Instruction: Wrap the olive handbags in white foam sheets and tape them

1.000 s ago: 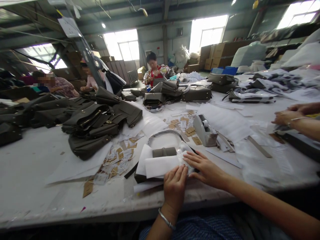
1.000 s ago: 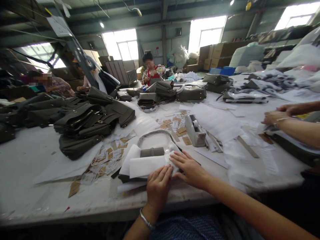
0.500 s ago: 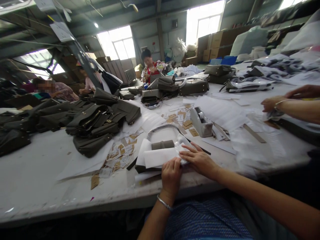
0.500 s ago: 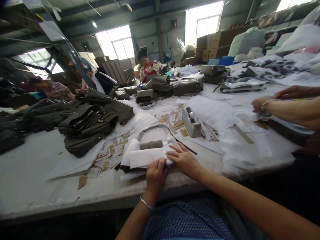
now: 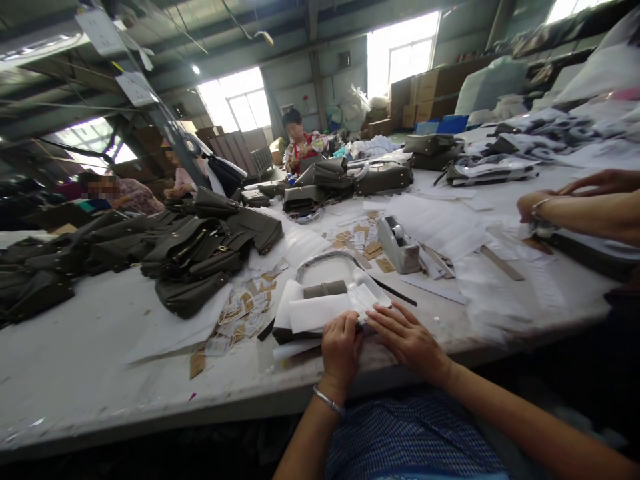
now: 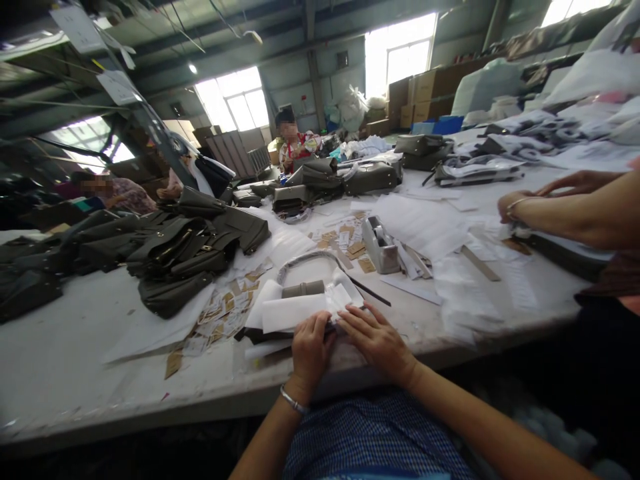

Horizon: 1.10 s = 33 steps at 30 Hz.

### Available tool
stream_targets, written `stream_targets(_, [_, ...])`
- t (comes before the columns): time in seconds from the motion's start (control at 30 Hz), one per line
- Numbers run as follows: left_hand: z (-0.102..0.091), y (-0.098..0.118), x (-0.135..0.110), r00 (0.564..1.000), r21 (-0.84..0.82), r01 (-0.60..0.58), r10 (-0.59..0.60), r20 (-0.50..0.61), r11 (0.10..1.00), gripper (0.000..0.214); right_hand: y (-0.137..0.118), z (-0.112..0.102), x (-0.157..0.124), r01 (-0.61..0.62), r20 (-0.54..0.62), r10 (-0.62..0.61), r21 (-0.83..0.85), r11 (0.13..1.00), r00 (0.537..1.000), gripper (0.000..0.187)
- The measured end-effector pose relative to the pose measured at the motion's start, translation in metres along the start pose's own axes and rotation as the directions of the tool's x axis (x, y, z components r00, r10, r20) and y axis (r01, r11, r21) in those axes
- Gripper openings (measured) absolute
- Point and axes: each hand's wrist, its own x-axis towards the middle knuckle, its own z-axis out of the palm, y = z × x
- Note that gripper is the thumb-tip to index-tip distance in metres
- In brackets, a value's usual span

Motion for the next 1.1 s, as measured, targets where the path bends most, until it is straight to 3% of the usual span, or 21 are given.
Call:
stream_targets(0.13, [-0.017,-0.006,0.003,0.992,0.025,-0.102,0.100,0.071,0.994,0.038,0.006,0.008,0.000,0.015,0.018,-0.014,-0.052,0.999,1.000,0.057])
stream_targets(0.27, [-0.050,-0.030,-0.001,0.942,0.285,-0.317,0.267,0.202,0.905,0.054,0.028,0.011,0.005,0.026,0.003,-0.026,-0.063,0.998,1.000,0.058])
stream_targets(0.4, [-0.078,-0.050,-0.001,0.943,0.453,-0.290,0.172,0.285,0.843,0.054,0.049,0.010,0.009,-0.006,-0.014,0.005,-0.081,0.997,1.000,0.055])
stream_targets(0.53, [-0.079,-0.058,0.005,0.946,0.483,-0.241,0.093,0.311,0.842,0.048,0.044,0.007,0.009,-0.065,-0.048,0.063,-0.035,0.997,0.997,0.051])
stream_targets(0.63, [-0.067,-0.070,0.003,0.941,0.432,-0.264,0.133,0.310,0.863,0.041,0.019,0.006,0.004,-0.236,-0.085,0.256,0.192,0.953,0.963,0.040])
stream_targets(0.67, [-0.062,-0.075,0.001,0.942,0.408,-0.263,0.142,0.303,0.874,0.039,0.008,0.006,0.003,-0.336,-0.055,0.373,0.329,0.883,0.926,0.034])
stream_targets(0.7, [-0.058,-0.080,-0.001,0.944,0.384,-0.259,0.148,0.295,0.886,0.037,-0.003,0.007,0.003,-0.447,0.025,0.498,0.483,0.753,0.867,0.031])
stream_targets(0.73, [-0.054,-0.085,-0.004,0.945,0.363,-0.254,0.151,0.289,0.897,0.037,-0.015,0.008,0.005,-0.553,0.158,0.605,0.625,0.551,0.781,0.031])
stream_targets(0.77, [-0.051,-0.089,-0.006,0.946,0.342,-0.253,0.157,0.284,0.905,0.038,-0.025,0.009,0.007,-0.628,0.318,0.667,0.722,0.290,0.674,0.035])
stream_targets(0.83, [-0.049,-0.093,-0.009,0.947,0.310,-0.257,0.176,0.267,0.915,0.041,-0.043,0.012,0.017,-0.609,0.589,0.644,0.759,-0.232,0.489,0.043])
stream_targets(0.87, [-0.049,-0.095,-0.009,0.947,0.296,-0.264,0.188,0.260,0.918,0.043,-0.050,0.013,0.023,-0.529,0.666,0.604,0.734,-0.426,0.437,0.044])
stream_targets(0.9, [-0.049,-0.095,-0.009,0.946,0.284,-0.271,0.200,0.255,0.920,0.045,-0.055,0.014,0.029,-0.437,0.714,0.575,0.700,-0.565,0.400,0.042])
stream_targets(0.93, [-0.050,-0.096,-0.008,0.945,0.272,-0.277,0.210,0.251,0.921,0.046,-0.058,0.015,0.035,-0.352,0.746,0.557,0.664,-0.659,0.365,0.037])
stream_targets(1.0, [-0.053,-0.097,-0.006,0.945,0.250,-0.281,0.221,0.240,0.927,0.047,-0.061,0.018,0.047,-0.225,0.794,0.531,0.599,-0.769,0.296,0.024])
stream_targets(1.07, [-0.057,-0.101,-0.005,0.952,0.226,-0.267,0.220,0.214,0.937,0.048,-0.061,0.021,0.057,-0.151,0.819,0.517,0.560,-0.815,0.249,0.018])
stream_targets(1.1, [-0.058,-0.103,-0.006,0.957,0.215,-0.256,0.216,0.195,0.942,0.048,-0.061,0.022,0.061,-0.141,0.815,0.519,0.563,-0.814,0.257,0.018])
